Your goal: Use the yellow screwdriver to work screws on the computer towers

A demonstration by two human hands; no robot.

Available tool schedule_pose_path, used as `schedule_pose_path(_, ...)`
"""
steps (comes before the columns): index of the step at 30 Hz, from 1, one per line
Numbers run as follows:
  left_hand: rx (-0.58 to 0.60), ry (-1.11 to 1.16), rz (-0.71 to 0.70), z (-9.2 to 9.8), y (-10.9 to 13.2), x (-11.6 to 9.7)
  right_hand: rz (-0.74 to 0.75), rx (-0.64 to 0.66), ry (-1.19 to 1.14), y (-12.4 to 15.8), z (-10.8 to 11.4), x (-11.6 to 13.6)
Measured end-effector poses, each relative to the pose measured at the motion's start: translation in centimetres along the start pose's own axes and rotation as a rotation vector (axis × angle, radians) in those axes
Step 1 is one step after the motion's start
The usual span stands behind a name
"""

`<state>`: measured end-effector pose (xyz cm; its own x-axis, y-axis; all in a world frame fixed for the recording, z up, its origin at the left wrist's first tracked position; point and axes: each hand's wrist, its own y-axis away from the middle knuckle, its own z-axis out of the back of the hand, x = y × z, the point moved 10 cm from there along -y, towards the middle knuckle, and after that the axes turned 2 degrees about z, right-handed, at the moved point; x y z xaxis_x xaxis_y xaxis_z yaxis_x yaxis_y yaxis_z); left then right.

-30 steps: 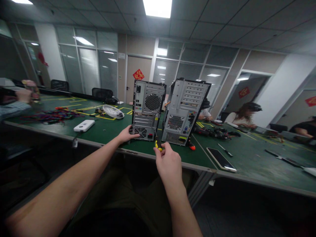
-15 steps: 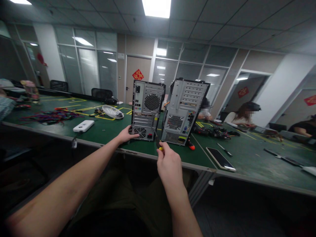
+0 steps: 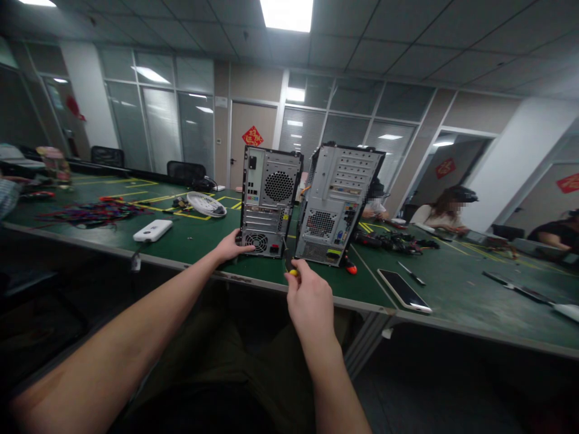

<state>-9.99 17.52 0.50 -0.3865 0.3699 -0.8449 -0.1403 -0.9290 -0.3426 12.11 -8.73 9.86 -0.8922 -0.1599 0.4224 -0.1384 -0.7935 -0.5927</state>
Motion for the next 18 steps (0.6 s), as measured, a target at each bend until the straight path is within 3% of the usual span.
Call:
schedule_pose_path(11, -0.009, -0.016, -0.003, 0.03, -0.23, 0.30, 0.000, -0.023, -0.002, 0.07, 0.68, -0.06)
schedule_pose_path(18, -0.013, -0.018, -0.012, 0.05, -0.24, 0.32, -0.061, 0.004, -0.065, -0.08, -0.05, -0.53)
